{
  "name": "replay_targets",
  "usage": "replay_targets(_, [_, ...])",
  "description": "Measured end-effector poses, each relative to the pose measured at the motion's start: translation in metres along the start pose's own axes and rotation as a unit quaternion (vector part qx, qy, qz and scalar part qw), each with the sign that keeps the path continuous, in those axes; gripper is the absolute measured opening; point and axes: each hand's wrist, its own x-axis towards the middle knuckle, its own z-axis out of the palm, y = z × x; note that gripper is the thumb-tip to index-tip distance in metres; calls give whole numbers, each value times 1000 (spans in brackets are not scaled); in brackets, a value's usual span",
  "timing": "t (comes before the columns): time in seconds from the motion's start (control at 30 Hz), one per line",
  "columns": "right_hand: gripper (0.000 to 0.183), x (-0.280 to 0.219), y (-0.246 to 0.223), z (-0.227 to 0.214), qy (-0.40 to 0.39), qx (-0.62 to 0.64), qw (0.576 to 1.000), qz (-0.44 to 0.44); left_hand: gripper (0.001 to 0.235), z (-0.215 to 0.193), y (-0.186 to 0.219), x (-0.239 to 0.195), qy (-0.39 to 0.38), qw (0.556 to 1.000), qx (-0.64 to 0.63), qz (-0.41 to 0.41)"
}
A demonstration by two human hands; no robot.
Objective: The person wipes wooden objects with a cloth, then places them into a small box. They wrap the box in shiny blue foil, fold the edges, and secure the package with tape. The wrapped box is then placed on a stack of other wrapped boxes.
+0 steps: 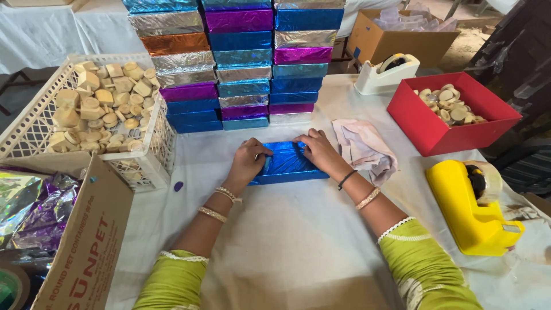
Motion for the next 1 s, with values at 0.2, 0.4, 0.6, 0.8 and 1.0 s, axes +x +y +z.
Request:
replay_targets(0.2, [42,2,11,6,-16,7,1000,5,32,-9,-11,2,4,994,99,40])
replay_targets(0.4, [42,2,9,4,-21,24,999,9,39,-43,-28,2,-15,986,161,43])
replay_targets(0.6, [42,3,13,7,-28,22,999,24,22,-37,47,12,102,966,204,124])
replay_targets(0.8, [41,3,24,16,-10,25,1000,6,9,42,69,-26,-116,908,335,224])
replay_targets(1.0, [40,1,15,8,-7,42,999,9,53,38,68,-29,-74,904,396,145])
